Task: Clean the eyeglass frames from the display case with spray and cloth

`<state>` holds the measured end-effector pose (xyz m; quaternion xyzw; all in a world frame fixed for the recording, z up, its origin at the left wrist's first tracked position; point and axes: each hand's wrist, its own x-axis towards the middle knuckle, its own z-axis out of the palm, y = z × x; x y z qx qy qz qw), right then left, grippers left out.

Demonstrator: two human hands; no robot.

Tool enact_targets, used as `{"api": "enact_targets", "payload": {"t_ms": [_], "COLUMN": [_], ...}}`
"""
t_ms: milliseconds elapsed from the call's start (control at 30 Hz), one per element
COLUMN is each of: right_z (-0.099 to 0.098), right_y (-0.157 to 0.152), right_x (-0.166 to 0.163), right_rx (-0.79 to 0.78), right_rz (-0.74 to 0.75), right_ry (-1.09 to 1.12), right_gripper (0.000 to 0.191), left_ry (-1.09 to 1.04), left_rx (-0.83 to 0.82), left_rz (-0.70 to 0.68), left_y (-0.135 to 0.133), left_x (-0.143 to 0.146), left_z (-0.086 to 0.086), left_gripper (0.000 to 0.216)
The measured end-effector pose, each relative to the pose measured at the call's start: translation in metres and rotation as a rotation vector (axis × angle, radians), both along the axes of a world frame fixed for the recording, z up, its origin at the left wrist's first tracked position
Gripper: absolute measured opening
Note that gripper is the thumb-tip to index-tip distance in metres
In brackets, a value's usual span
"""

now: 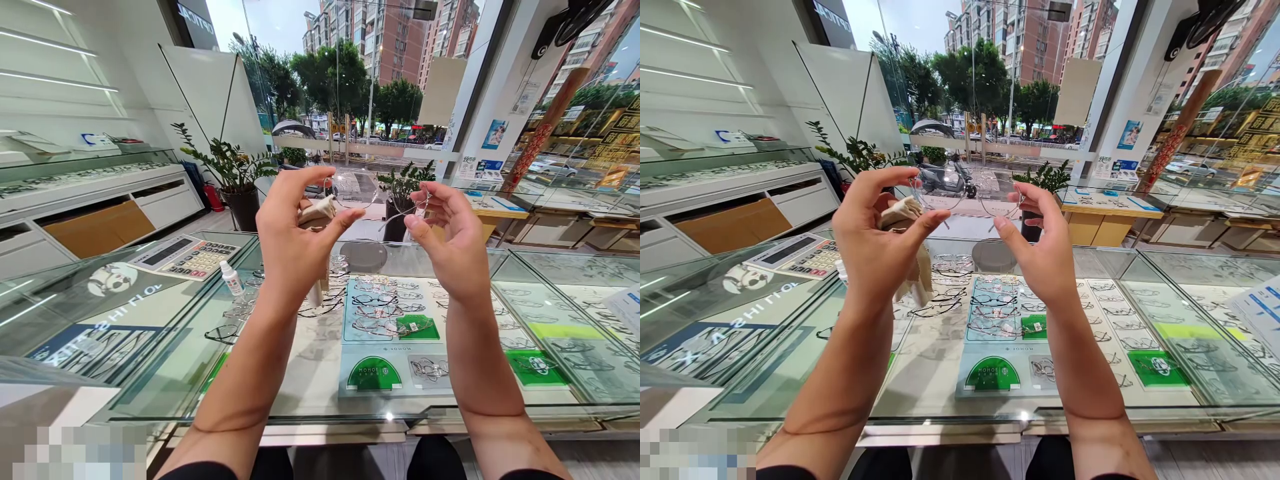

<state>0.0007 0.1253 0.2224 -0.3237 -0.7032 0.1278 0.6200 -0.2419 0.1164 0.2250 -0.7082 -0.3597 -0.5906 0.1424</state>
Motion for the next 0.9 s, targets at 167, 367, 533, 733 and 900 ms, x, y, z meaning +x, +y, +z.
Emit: {"api": "enact_targets", "payload": {"t_ms": [167, 367, 533, 733, 900], "right_z": [-0.003, -0.006, -0.005, -0.004, -0.002], "right_y": [0.001, 0.001, -0.002, -0.003, -0.006], "right_x": [-0.006, -0.008, -0.009, -0.011, -0.012], "right_rx": [0.186, 0.308, 0.339, 0.383, 0.386], "right_rz": [-0.137, -0.252, -0.288, -0.317, -0.323], "right_ry": [0.036, 0.004, -0.015, -0.026, -0.035], "right_gripper": [0.053, 0.054, 0.052, 0.050, 0.048], "left_ry": [-0.162, -0.243, -0.247, -0.253, -0.258], "left_rx": [-0.028, -0.101, -0.102, -0.129, -0.108], "left_rz": [-0.095, -0.160, -0.140, -0.117, -0.098], "left_y": [0.006, 0.008, 0.007, 0.007, 0.009], "left_x": [0.000, 0.003, 0.004, 0.006, 0.008], "left_z": [0.001, 0.003, 0.002, 0.002, 0.002], "left_gripper": [0.059, 0.054, 0.053, 0.056, 0.056]}}
